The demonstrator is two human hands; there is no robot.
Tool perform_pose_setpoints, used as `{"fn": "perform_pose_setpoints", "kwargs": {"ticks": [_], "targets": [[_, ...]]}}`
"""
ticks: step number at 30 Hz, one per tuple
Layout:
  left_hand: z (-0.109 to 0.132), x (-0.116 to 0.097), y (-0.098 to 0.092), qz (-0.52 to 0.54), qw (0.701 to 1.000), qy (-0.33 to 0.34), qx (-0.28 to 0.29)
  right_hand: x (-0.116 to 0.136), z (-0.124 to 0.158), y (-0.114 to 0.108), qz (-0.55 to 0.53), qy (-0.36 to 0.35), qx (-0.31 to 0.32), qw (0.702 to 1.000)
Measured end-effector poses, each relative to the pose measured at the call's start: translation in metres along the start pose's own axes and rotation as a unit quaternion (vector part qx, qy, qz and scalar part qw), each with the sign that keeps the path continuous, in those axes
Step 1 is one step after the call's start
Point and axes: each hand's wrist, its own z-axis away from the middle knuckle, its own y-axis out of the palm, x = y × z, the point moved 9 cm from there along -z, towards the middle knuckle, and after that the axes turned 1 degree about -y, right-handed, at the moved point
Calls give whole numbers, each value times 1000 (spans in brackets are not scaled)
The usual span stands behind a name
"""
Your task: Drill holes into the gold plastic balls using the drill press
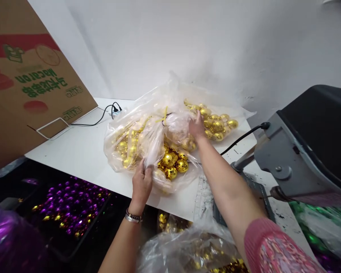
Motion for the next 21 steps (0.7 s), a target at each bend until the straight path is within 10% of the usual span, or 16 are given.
{"fn": "perform_pose_setpoints", "kwargs": {"ticks": [5,10,17,21], "targets": [[14,-2,-6,22,1000,22,0,48,72,-25,21,-114,-12,993],[29,0,-11,96,995,-2,-15,92,200,18,41,-273,298,914],[59,-22,29,188,974,-23,127,38,245,-10,89,-204,304,926],[62,-52,-37,54,994,97,-17,0,241,-40,104,-148,241,954]]}}
